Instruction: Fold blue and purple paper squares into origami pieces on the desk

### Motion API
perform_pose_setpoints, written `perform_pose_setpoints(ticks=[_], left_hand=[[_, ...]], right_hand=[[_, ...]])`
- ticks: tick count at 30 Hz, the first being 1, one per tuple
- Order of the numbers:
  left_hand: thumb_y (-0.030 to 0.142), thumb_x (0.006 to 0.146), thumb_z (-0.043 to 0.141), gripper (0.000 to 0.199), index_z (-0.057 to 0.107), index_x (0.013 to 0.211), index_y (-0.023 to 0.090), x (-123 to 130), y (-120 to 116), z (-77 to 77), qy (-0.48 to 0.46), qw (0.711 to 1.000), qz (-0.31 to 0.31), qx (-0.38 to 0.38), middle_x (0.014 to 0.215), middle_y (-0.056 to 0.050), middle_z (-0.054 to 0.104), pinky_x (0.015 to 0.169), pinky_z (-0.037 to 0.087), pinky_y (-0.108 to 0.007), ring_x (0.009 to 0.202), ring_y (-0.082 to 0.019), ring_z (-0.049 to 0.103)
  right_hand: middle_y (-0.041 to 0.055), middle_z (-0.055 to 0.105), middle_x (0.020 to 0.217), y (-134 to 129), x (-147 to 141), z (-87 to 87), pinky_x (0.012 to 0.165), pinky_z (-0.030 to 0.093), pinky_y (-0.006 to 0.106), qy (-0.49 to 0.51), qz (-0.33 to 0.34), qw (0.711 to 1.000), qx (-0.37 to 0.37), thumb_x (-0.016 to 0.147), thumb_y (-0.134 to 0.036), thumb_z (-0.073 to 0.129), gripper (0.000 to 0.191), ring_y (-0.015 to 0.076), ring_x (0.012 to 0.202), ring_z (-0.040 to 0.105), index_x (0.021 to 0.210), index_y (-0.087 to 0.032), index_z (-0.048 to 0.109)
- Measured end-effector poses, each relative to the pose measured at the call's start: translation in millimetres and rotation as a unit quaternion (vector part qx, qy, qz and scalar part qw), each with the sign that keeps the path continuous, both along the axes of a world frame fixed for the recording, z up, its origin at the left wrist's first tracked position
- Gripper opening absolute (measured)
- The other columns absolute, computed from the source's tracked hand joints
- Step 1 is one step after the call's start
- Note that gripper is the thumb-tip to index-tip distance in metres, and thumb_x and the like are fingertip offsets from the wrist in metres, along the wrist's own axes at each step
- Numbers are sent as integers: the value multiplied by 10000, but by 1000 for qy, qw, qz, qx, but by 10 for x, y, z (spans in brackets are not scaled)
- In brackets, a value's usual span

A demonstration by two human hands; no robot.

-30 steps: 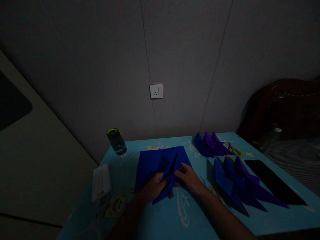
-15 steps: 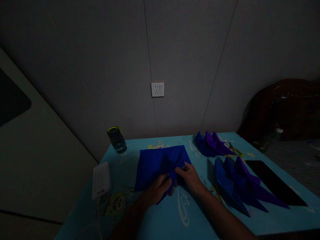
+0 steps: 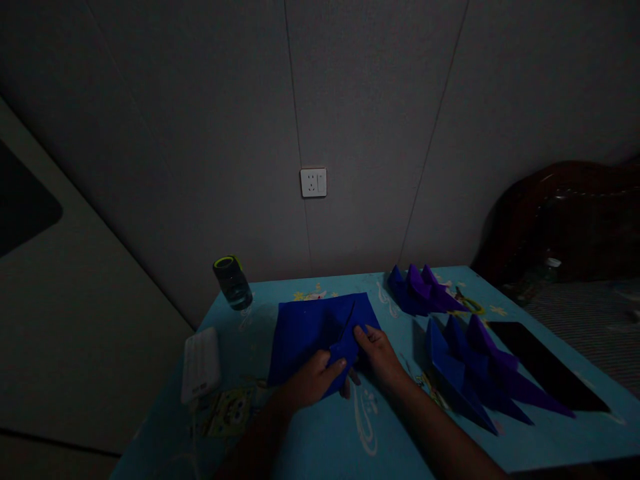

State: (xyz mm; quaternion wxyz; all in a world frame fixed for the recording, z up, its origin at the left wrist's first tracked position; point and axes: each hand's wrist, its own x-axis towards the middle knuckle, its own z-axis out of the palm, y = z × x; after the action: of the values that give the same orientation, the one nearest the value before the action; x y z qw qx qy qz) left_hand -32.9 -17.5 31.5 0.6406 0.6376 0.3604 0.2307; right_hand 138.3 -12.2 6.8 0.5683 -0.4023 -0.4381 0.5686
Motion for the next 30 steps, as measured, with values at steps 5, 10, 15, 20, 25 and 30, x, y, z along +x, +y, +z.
perform_pose_setpoints(ticks=[5,10,15,20,25,30], left_hand=[[533,877,509,409,616,915,140,6,1,-28,39,998,-45,-30,771,-43,692,693,506,-311,663,-169,649],[521,851,577,391,595,980,153,8,-20,-129,36,997,-38,-51,861,-67,706,798,518,-370,806,-212,681],[501,827,620,443,545,1036,117,13,-27,-196,-41,990,-65,-119,893,-99,680,762,536,-400,734,-198,688],[495,870,551,409,560,1018,114,40,-14,-192,11,995,-82,-60,830,-74,669,608,484,-300,609,-135,608],[511,869,549,412,571,982,116,80,-31,-131,21,996,-80,-35,759,-61,674,662,514,-319,638,-156,644],[564,837,584,505,522,1060,115,36,-10,-211,8,992,-96,-82,929,-144,714,652,551,-339,668,-188,707]], right_hand=[[28,706,683,8,32,74,360,436,224,72,-22,997,-30,753,-627,697,467,127,416,574,873,-179,650],[49,721,660,-18,63,99,430,498,229,67,-57,996,-30,739,-616,720,463,163,504,653,828,-166,662],[47,742,702,30,108,120,495,537,263,114,-73,991,-23,755,-629,696,468,181,553,683,893,-183,653],[15,708,612,37,142,142,472,499,229,77,-110,991,-1,760,-626,692,445,151,498,644,772,-188,614],[-18,673,566,8,115,156,476,489,227,81,-183,979,31,778,-662,642,461,133,469,605,737,-208,572],[-2,677,562,41,172,222,470,489,248,99,-229,968,-1,718,-717,652,516,163,490,624,759,-209,573]])
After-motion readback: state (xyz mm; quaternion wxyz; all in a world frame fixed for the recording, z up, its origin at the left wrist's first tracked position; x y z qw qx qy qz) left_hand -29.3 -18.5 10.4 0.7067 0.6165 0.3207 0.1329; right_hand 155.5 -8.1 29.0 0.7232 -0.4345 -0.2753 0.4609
